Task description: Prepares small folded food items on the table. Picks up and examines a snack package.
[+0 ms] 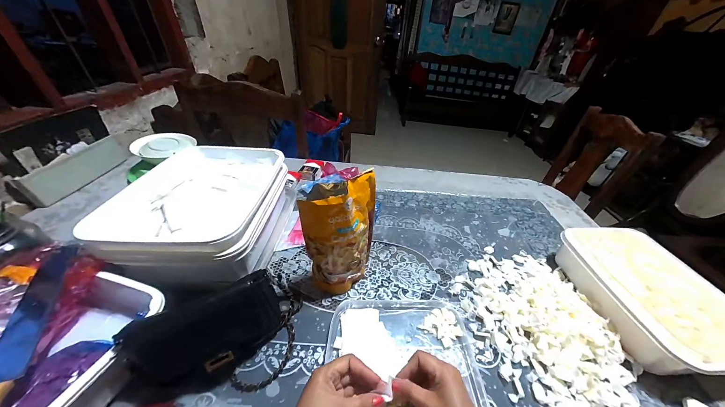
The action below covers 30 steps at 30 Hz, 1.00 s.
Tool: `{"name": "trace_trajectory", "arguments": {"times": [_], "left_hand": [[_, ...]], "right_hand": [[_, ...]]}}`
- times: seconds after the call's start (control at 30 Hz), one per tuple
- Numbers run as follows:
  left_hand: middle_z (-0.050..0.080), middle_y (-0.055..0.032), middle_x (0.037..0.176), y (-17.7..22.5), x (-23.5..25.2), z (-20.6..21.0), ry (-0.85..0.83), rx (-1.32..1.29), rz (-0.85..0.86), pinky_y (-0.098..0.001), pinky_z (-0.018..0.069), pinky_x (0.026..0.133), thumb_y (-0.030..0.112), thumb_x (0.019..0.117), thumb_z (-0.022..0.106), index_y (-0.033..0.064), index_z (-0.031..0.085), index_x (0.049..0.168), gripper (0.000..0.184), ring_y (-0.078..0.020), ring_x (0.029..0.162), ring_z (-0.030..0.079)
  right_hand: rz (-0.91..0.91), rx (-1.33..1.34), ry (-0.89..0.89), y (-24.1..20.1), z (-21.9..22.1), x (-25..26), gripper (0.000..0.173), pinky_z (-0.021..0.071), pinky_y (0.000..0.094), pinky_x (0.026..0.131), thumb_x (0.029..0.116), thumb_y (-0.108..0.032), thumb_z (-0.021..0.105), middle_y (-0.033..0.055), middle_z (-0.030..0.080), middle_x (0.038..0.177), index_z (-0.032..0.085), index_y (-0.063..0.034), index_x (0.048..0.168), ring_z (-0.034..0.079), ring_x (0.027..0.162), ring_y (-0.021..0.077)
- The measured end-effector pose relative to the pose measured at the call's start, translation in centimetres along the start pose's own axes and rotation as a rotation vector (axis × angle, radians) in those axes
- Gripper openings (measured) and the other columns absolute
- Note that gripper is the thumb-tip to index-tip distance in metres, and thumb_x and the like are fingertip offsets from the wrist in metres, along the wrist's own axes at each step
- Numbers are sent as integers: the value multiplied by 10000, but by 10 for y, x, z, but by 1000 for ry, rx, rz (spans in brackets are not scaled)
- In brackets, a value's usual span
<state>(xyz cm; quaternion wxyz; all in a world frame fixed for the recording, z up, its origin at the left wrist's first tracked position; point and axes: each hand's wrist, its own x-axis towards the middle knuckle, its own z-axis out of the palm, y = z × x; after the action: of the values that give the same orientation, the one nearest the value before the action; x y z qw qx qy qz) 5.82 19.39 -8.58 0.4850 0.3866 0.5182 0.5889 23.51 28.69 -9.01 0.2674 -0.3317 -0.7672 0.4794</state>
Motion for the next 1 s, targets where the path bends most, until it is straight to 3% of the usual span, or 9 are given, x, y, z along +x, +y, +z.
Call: {"name": "trace_trajectory", "arguments": {"times": [0.1, 0.17, 0.3, 0.43, 0.57, 0.67, 0.77, 0.87, 1.0], "left_hand": [[732, -23, 820, -8, 2, 4, 89, -163, 20, -251, 601, 708, -171, 746, 706, 26, 634, 907, 264, -92, 735, 707], [726, -21, 812, -13, 5, 5, 122, -177, 40, -240, 594, 691, -160, 767, 691, 34, 615, 890, 242, -87, 719, 699], [733, 17, 843, -11, 2, 1, -49, -58, 97, -234, 594, 720, -115, 786, 711, 59, 649, 859, 200, -58, 747, 697], [732, -1, 843, -9, 5, -3, 13, -47, 132, -251, 601, 704, -97, 805, 690, 51, 638, 857, 165, -79, 725, 698], [737, -84, 963, -17, 6, -3, 5, 491, 298, -286, 597, 821, 29, 936, 631, -27, 727, 1025, 142, -129, 879, 718], [677, -223, 1280, -32, 10, -7, -165, 910, 530, -482, 517, 1046, -8, 899, 625, -41, 720, 1203, 320, -366, 1232, 639], [703, -194, 1233, -40, 13, -9, -236, 1055, 586, -493, 536, 1009, -8, 850, 676, -3, 741, 1185, 341, -366, 1195, 655], [753, -151, 1043, -46, 17, -9, -166, 1127, 712, -461, 597, 849, 49, 883, 677, 14, 786, 1005, 168, -333, 992, 728], [760, -153, 958, -43, 12, -7, -100, 1095, 692, -428, 613, 802, 7, 869, 679, -20, 765, 891, 92, -323, 917, 745]], "right_hand": [[-222, -90, -95, -1, 8, -7, 147, 554, 338, 769, 918, -79, 694, 152, 720, 879, 736, 60, 942, 682, 809, 193], [-325, -11, -95, 4, 12, -7, 144, 543, 293, 837, 928, -97, 691, 119, 735, 918, 753, 31, 951, 684, 892, 150], [-236, 115, 94, 8, 7, 0, 136, 521, 234, 873, 933, -147, 672, 6, 709, 917, 734, -25, 923, 646, 930, 35], [-443, -217, 38, 6, 9, -4, 150, 530, 455, 889, 930, -130, 680, 129, 741, 910, 753, 0, 912, 694, 958, 279], [-862, -688, 307, 12, 18, -1, 146, 450, 358, 943, 940, -204, 611, -15, 740, 874, 662, -179, 806, 677, 980, 163], [-703, -955, 609, 10, -8, 7, 144, 504, 435, 916, 899, -169, 618, 20, 743, 849, 673, -153, 766, 713, 929, 209], [-440, -1045, 654, 12, -40, 17, 65, 524, 594, 829, 835, -7, 678, 161, 734, 908, 725, -51, 824, 712, 937, 392], [-230, -839, 353, 8, -42, 13, 87, 501, 637, 879, 830, 5, 730, 201, 736, 950, 770, -26, 902, 689, 979, 443], [-91, -550, -167, 4, -25, 10, 174, 450, 589, 977, 909, -178, 742, 182, 738, 997, 791, -40, 1003, 670, 1022, 384]]}}
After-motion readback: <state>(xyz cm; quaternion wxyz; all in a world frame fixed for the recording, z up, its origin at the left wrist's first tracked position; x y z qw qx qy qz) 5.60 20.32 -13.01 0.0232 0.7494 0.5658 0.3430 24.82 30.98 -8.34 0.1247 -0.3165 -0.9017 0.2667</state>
